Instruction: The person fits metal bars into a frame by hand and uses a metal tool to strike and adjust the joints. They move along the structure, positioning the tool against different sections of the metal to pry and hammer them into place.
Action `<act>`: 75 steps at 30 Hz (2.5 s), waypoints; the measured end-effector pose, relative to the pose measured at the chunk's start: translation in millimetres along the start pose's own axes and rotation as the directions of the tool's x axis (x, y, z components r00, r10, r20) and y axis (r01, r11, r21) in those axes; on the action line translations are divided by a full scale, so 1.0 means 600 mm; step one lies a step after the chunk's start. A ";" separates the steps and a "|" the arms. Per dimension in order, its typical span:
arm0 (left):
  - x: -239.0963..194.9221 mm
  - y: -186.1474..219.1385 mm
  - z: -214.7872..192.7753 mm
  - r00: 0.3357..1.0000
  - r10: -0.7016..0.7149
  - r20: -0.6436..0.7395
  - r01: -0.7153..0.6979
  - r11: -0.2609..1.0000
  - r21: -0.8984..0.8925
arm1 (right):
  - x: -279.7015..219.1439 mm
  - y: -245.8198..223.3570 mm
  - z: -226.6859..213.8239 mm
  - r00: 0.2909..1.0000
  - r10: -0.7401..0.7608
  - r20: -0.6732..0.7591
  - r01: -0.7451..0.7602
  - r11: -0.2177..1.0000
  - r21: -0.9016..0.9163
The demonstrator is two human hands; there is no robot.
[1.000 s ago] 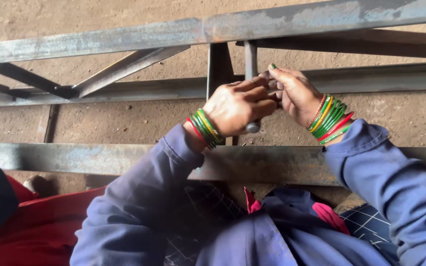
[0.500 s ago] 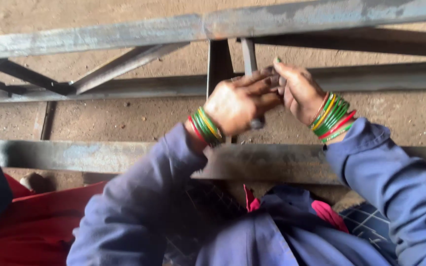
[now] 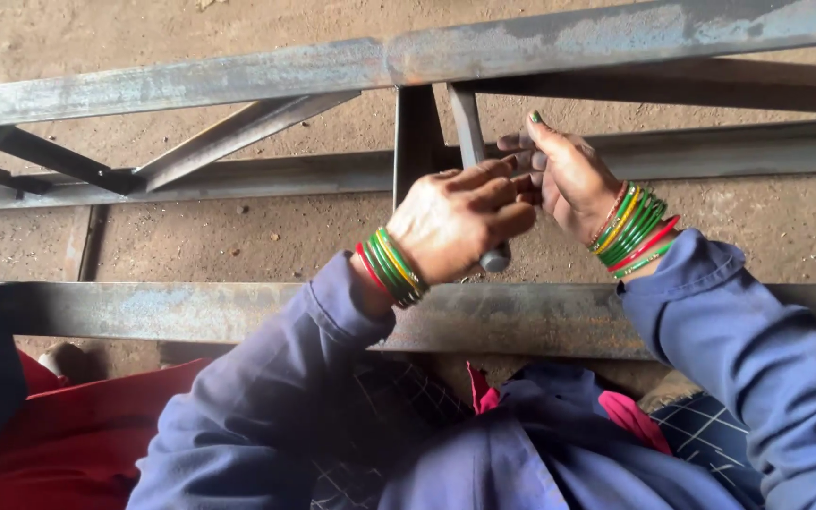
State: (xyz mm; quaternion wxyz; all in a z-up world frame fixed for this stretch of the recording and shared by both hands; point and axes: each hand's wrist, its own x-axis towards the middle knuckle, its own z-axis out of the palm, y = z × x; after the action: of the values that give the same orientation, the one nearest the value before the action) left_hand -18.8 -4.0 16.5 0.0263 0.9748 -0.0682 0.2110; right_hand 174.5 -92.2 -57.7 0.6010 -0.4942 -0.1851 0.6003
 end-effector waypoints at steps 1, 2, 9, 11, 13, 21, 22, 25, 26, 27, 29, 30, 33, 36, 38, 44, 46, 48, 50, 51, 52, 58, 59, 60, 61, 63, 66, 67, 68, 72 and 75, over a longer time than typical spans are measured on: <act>0.000 0.001 -0.005 1.000 -0.007 0.000 0.007 1.000 -0.016 | -0.005 0.001 0.004 0.998 0.050 -0.027 -0.051 0.998 -0.023; -0.002 0.010 -0.005 1.000 -0.011 0.003 0.011 1.000 -0.019 | -0.008 0.005 0.002 0.998 0.056 -0.027 -0.057 0.998 -0.022; -0.001 0.005 0.003 1.000 -0.004 0.006 0.004 0.999 -0.034 | -0.008 0.001 0.007 0.999 0.048 -0.025 -0.048 0.999 0.008; 0.000 -0.002 -0.006 1.000 -0.001 -0.018 0.000 0.999 -0.044 | -0.005 0.005 0.003 0.999 0.030 -0.020 -0.030 1.000 -0.002; 0.000 -0.009 -0.005 0.999 -0.033 0.019 0.034 0.997 -0.068 | -0.003 0.003 -0.006 0.996 -0.070 -0.061 0.066 0.996 -0.059; -0.006 0.001 -0.021 0.961 -0.255 0.110 0.253 0.967 0.034 | -0.116 -0.159 0.025 0.936 -0.352 0.021 0.348 0.911 -0.223; -0.006 0.002 -0.023 0.955 -0.281 0.089 0.280 0.960 0.031 | -0.133 -0.186 0.026 0.899 -0.435 0.041 0.429 0.860 -0.275; -0.014 -0.004 -0.003 0.964 -0.260 0.054 0.262 0.964 -0.043 | -0.168 -0.226 -0.010 0.857 -0.512 0.055 0.492 0.782 -0.384; -0.012 -0.003 0.003 0.965 -0.257 0.049 0.260 0.965 -0.045 | -0.187 -0.222 -0.020 0.856 -0.515 0.054 0.493 0.779 -0.388; -0.012 -0.004 0.008 0.971 -0.236 0.034 0.238 0.969 -0.061 | -0.205 -0.217 -0.030 0.882 -0.471 0.034 0.427 0.765 -0.482; -0.011 -0.002 0.015 0.976 -0.215 0.018 0.216 0.973 -0.078 | -0.228 -0.192 -0.054 0.904 -0.427 0.008 0.355 0.740 -0.571; -0.010 0.002 0.018 0.978 -0.210 0.022 0.211 0.972 -0.104 | -0.234 -0.171 -0.068 0.923 -0.384 -0.006 0.317 0.771 -0.552; -0.007 0.003 0.020 0.989 -0.145 0.019 0.146 0.983 -0.115 | -0.232 -0.119 -0.086 0.965 -0.257 -0.055 0.169 0.764 -0.622; 0.000 0.008 0.010 0.998 -0.064 0.003 0.064 0.991 -0.118 | -0.238 -0.096 -0.065 0.974 -0.228 0.008 0.139 0.566 -0.812; 0.001 0.012 0.000 0.999 -0.041 0.005 0.041 0.990 -0.134 | -0.245 -0.089 -0.052 0.959 -0.259 0.119 0.221 0.411 -0.885; 0.003 -0.008 -0.018 0.984 -0.178 0.006 0.170 0.929 -0.327 | -0.260 -0.076 -0.029 0.967 -0.076 0.241 0.238 -0.047 -0.970; 0.017 -0.014 -0.020 0.979 -0.204 -0.022 0.177 0.892 -0.415 | -0.262 -0.075 -0.016 0.963 0.084 0.255 0.268 -0.214 -0.940; 0.026 -0.021 -0.006 0.986 -0.167 0.010 0.155 0.891 -0.428 | -0.262 -0.053 -0.021 0.950 0.104 0.294 0.311 -0.231 -0.922; 0.039 -0.029 0.014 0.992 -0.118 0.035 0.121 0.889 -0.442 | -0.261 -0.044 -0.016 0.939 0.116 0.325 0.344 -0.253 -0.904; 0.046 -0.031 0.028 0.994 -0.078 0.072 0.102 0.888 -0.449 | -0.259 -0.047 -0.009 0.934 0.167 0.316 0.347 -0.216 -0.913; 0.052 -0.033 0.041 0.993 -0.038 0.108 0.083 0.886 -0.457 | -0.259 -0.049 -0.002 0.926 0.217 0.308 0.348 -0.177 -0.921; 0.086 -0.049 0.078 0.989 0.040 0.142 0.033 0.876 -0.480 | -0.243 -0.046 -0.008 0.920 0.298 0.253 0.298 -0.114 -0.948; 0.084 -0.049 0.058 0.989 0.044 0.143 0.031 0.875 -0.482 | -0.245 -0.047 -0.006 0.922 0.296 0.251 0.295 -0.112 -0.949; 0.082 -0.050 0.039 0.988 0.010 0.153 0.065 0.876 -0.478 | -0.245 -0.049 -0.006 0.920 0.310 0.239 0.292 -0.135 -0.947; 0.078 -0.051 0.020 0.985 -0.024 0.169 0.103 0.875 -0.474 | -0.246 -0.048 -0.005 0.918 0.325 0.229 0.290 -0.153 -0.945; 0.052 -0.050 -0.012 0.984 -0.056 0.170 0.132 0.870 -0.475 | -0.246 -0.035 -0.014 0.917 0.303 0.259 0.308 -0.129 -0.942; 0.033 -0.049 -0.031 0.984 -0.105 0.141 0.160 0.867 -0.472 | -0.241 -0.033 -0.013 0.908 0.306 0.287 0.332 -0.108 -0.937; 0.029 -0.047 -0.033 0.987 -0.122 0.108 0.159 0.870 -0.467 | -0.238 -0.036 -0.011 0.899 0.331 0.286 0.339 -0.113 -0.934; 0.032 -0.051 -0.022 0.986 -0.123 0.111 0.161 0.870 -0.467 | -0.238 -0.043 -0.006 0.898 0.332 0.288 0.340 -0.110 -0.934; 0.064 -0.063 0.024 0.987 -0.086 0.133 0.145 0.825 -0.547 | -0.231 -0.043 -0.008 0.878 0.395 0.269 0.330 -0.095 -0.939; 0.097 -0.050 0.044 0.976 -0.072 0.205 0.177 0.813 -0.555 | -0.229 -0.039 -0.015 0.882 0.370 0.293 0.345 -0.082 -0.935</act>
State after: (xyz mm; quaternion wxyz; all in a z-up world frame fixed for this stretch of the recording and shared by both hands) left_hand 48.8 16.2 15.9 0.3240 0.9392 -0.0659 0.0925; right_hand 165.6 -215.0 8.4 -0.0343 -0.6104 -0.6997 0.3698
